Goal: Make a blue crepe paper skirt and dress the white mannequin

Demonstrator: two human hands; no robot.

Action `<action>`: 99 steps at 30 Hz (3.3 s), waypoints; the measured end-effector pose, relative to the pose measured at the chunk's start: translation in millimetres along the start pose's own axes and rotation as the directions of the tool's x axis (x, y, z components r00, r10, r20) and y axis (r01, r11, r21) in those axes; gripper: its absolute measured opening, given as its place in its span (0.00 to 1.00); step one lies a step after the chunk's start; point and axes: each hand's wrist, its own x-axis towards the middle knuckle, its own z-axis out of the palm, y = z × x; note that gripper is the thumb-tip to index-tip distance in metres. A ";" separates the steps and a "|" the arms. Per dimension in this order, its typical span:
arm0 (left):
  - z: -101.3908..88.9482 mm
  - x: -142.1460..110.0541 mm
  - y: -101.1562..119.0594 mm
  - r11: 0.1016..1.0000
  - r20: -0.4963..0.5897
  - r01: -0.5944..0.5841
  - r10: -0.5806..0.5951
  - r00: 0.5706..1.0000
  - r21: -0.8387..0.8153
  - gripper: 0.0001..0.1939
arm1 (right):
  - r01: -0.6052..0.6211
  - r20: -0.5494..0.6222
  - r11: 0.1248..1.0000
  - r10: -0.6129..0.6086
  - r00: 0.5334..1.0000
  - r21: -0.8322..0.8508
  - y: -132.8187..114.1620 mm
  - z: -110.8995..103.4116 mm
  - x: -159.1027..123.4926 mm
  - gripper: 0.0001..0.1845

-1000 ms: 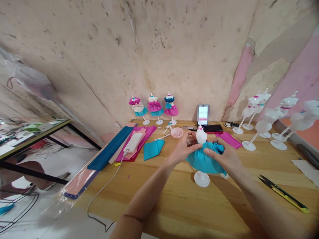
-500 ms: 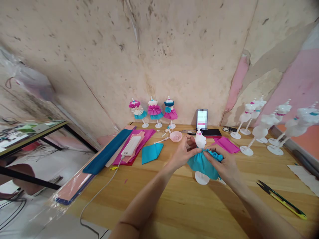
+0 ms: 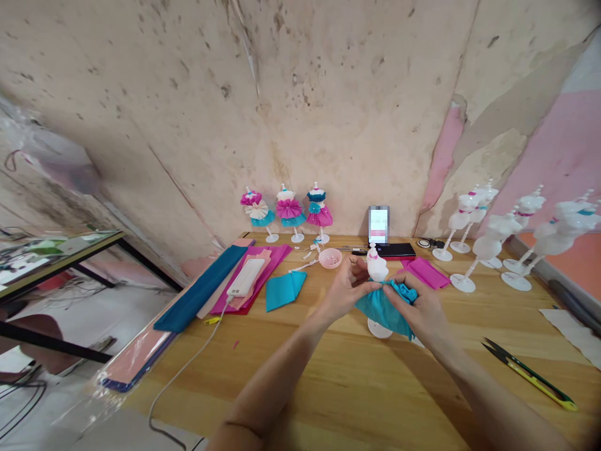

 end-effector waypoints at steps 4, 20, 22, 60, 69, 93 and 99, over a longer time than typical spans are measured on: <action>0.1 -0.4 -1.3 1.000 0.019 -0.002 0.002 1.000 0.006 0.24 | -0.008 0.009 1.000 0.008 1.000 -0.009 1.7 0.0 0.7 0.15; -1.5 -0.1 -8.9 0.998 0.024 -0.012 0.010 1.000 0.054 0.23 | 0.013 -0.021 0.986 -0.017 1.000 -0.169 10.6 3.4 3.2 0.14; -2.5 0.2 -10.7 0.998 0.028 -0.011 0.009 1.000 0.063 0.22 | 0.015 -0.044 0.982 -0.024 0.999 -0.188 12.1 4.6 3.9 0.14; -1.7 0.0 -15.4 0.999 0.027 -0.040 0.039 0.999 0.016 0.21 | -0.162 0.089 0.971 0.148 0.985 0.174 10.3 3.0 5.1 0.20; -0.7 0.7 -14.8 0.999 0.018 -0.049 0.049 0.999 -0.018 0.24 | -0.124 0.092 0.985 0.113 0.989 0.117 9.8 4.9 4.4 0.19; -3.4 -0.2 -21.0 0.998 -0.052 -0.052 0.053 0.997 0.034 0.28 | -0.075 0.070 0.995 0.071 0.995 0.063 7.1 8.3 1.1 0.17; -0.6 0.9 -17.3 1.000 -0.017 -0.017 0.017 1.000 -0.007 0.27 | -0.064 0.079 0.995 0.058 0.995 0.076 5.2 7.2 1.3 0.17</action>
